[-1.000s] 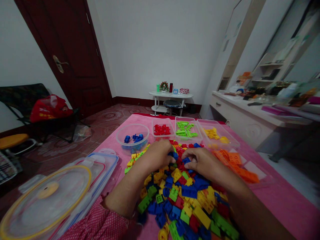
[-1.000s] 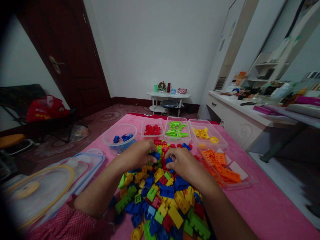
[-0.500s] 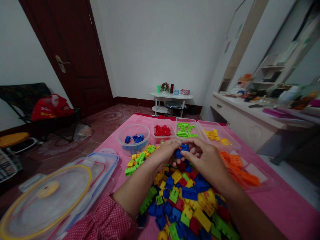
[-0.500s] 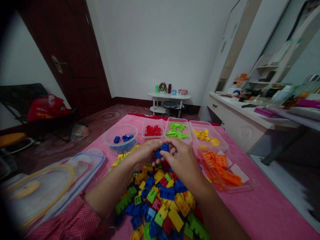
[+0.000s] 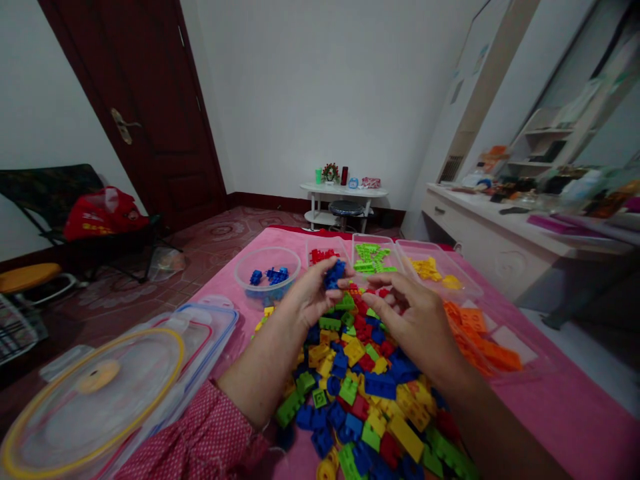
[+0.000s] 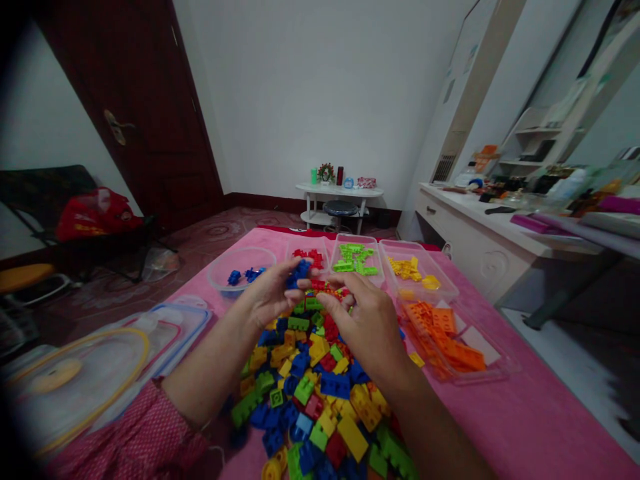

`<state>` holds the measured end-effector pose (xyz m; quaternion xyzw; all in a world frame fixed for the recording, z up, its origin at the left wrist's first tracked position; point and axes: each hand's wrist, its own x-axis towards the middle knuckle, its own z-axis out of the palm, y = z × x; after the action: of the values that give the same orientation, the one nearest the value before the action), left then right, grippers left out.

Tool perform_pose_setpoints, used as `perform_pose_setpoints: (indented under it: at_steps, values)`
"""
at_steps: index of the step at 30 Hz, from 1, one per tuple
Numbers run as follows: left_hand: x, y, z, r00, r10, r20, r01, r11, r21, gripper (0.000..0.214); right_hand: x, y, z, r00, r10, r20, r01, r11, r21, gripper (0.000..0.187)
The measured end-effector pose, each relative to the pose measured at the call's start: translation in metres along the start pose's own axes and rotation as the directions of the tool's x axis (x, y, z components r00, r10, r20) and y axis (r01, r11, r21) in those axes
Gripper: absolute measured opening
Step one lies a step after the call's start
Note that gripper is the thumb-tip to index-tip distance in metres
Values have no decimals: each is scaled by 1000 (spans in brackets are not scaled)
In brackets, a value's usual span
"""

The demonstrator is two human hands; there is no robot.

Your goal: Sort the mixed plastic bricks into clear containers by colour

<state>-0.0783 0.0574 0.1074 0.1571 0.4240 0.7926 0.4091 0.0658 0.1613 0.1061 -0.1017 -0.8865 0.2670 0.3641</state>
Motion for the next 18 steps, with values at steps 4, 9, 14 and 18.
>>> perform_pose_setpoints:
  at_steps: [4, 9, 14, 18]
  values:
    - [12, 25, -32, 849, 439, -296, -345, 882, 320, 24, 2, 7, 4, 999, 36, 11, -36, 999, -40, 17]
    - [15, 33, -62, 694, 704, -148, -206, 392, 897, 35, -3, 24, 20, 970, -23, 244, 57, 990, -132, 34]
    - [11, 19, -46, 858, 498, 126, -230, 153, 961, 33, -16, 39, 35, 865, -101, 491, 206, 965, -164, 61]
    - [6, 8, -36, 936, 159, 315, -309, -57, 949, 31, -16, 37, 37, 855, -112, 507, 239, 951, -194, 40]
